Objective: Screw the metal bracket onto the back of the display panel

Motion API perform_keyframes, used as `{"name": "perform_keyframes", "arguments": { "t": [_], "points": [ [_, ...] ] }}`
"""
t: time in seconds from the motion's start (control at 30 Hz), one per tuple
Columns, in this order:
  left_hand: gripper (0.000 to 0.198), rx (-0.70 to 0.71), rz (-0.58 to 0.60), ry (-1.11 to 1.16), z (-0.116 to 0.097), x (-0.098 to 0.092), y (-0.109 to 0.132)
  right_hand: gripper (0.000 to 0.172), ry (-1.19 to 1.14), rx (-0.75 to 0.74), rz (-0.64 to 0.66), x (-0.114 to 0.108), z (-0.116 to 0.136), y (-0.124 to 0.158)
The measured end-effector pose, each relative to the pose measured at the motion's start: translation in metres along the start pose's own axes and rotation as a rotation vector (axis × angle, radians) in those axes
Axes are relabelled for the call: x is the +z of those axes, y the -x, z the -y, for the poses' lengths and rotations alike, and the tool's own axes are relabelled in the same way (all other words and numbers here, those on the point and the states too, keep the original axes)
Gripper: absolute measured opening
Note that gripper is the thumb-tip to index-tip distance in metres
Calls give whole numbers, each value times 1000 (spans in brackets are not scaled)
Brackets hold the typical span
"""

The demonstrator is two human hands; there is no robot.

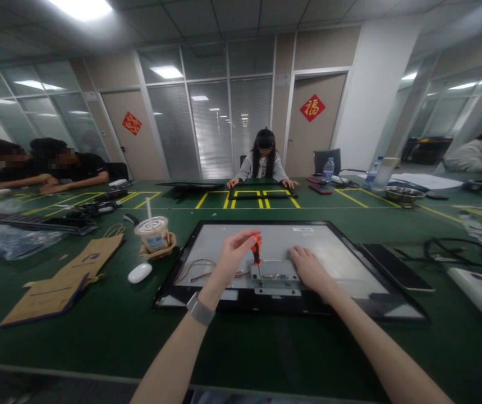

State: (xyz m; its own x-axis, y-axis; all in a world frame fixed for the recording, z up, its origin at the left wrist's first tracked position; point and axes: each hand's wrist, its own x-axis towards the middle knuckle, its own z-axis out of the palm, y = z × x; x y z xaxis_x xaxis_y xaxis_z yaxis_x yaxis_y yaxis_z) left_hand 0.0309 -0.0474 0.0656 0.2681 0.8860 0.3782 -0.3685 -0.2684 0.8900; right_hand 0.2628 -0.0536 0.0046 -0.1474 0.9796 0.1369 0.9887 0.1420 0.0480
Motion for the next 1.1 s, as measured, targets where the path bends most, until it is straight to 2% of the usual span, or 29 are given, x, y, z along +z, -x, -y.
{"name": "perform_keyframes", "arguments": {
  "t": [0.27,0.4,0.5,0.7,0.9,1.1],
  "points": [
    [20,49,-60,-31,2,1,-1,44,-5,-5,-16,6,-4,-3],
    [23,21,-4,77,-4,7,1,43,-10,-2,-10,5,-3,-3],
    [26,20,29,54,-2,8,2,44,-13,-7,-2,3,-2,-2],
    [23,48,7,-43,4,0,0,45,-11,-9,2,1,-1,-1],
    [19,41,-10,-44,-1,2,2,45,-12,-10,-16,2,-2,-1],
    [25,26,48,35,0,7,3,46,2,-7,-10,3,-2,-2]
  ]
}}
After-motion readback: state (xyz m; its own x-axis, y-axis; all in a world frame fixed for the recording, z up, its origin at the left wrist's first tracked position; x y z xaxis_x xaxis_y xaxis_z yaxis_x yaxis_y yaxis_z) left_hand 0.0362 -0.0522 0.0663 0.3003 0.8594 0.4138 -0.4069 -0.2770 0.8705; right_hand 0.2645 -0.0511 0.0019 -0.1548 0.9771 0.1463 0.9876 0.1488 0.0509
